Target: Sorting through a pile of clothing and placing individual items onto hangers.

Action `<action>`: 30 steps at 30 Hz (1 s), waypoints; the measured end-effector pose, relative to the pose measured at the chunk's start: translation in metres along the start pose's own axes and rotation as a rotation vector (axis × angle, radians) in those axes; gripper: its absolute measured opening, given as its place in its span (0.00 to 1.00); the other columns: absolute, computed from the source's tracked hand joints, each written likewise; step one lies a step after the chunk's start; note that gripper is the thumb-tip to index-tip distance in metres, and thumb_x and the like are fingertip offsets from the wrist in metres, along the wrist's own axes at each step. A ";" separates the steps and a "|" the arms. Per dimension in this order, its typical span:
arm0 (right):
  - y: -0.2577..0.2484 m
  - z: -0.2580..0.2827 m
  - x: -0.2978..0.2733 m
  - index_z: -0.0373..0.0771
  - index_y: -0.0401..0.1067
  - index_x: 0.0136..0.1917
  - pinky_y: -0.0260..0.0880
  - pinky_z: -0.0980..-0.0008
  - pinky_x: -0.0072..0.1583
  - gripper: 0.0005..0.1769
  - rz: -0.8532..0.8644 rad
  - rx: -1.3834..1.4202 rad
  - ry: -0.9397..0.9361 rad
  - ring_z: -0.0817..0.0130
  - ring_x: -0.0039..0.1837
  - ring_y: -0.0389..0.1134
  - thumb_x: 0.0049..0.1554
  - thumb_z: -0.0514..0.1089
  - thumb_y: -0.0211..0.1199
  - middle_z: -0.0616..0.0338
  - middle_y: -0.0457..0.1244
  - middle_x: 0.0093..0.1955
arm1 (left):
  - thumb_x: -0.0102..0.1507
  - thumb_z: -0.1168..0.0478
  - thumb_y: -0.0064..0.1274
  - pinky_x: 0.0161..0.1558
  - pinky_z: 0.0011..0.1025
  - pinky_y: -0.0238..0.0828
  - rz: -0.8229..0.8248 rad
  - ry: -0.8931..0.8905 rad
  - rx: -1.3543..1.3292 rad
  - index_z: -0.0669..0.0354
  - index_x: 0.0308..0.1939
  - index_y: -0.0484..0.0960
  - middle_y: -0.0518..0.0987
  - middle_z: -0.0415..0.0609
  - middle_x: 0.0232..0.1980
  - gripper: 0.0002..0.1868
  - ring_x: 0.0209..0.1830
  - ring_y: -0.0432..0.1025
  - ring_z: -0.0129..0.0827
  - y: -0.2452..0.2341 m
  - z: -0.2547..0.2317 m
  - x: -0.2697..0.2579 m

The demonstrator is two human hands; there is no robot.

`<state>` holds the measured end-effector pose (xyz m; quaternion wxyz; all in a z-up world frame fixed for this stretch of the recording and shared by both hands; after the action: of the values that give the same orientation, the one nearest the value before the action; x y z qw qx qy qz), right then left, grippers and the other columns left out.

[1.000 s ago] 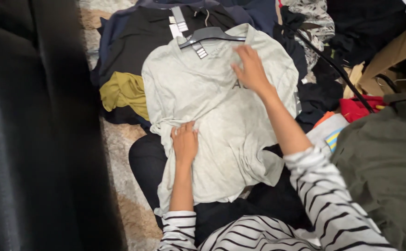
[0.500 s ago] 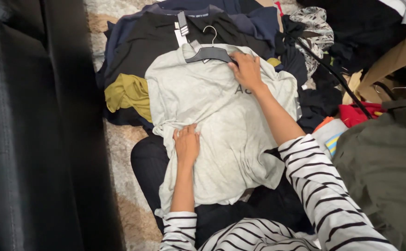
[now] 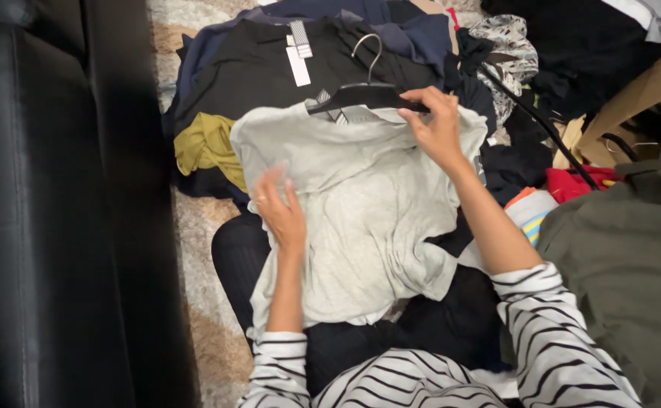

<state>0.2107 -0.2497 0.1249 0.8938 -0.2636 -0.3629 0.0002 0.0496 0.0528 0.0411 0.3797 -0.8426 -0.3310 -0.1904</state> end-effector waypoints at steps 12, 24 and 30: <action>-0.046 0.063 -0.018 0.48 0.82 0.54 0.55 0.71 0.60 0.12 0.058 0.019 -0.106 0.64 0.47 0.68 0.57 0.45 0.78 0.66 0.71 0.48 | 0.68 0.43 0.56 0.51 0.38 0.65 0.393 0.407 0.136 0.46 0.45 0.84 0.81 0.41 0.37 0.15 0.42 0.77 0.40 -0.050 -0.077 0.097; -0.100 0.043 -0.012 0.32 0.80 0.47 0.67 0.69 0.54 0.03 0.014 0.153 0.099 0.64 0.52 0.69 0.64 0.32 0.67 0.52 0.70 0.46 | 0.71 0.50 0.54 0.51 0.37 0.49 0.358 0.277 0.071 0.54 0.47 0.85 0.81 0.42 0.44 0.13 0.45 0.71 0.38 -0.091 -0.041 0.093; -0.105 0.040 -0.010 0.35 0.74 0.51 0.67 0.70 0.56 0.05 -0.011 0.172 0.108 0.66 0.54 0.67 0.70 0.38 0.61 0.55 0.66 0.50 | 0.71 0.54 0.57 0.54 0.35 0.47 0.301 0.232 0.005 0.54 0.44 0.86 0.83 0.40 0.46 0.09 0.44 0.69 0.34 -0.100 -0.033 0.087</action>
<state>0.1572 -0.3237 0.1916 0.9314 -0.1832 -0.3142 0.0121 0.0388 0.1132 0.1637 0.4415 -0.8542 -0.1557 -0.2263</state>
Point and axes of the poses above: each hand's wrist, its own x-axis towards the middle knuckle, its own y-axis out of the palm, z = x × y, the point moved 6 cm from there along x, towards the middle knuckle
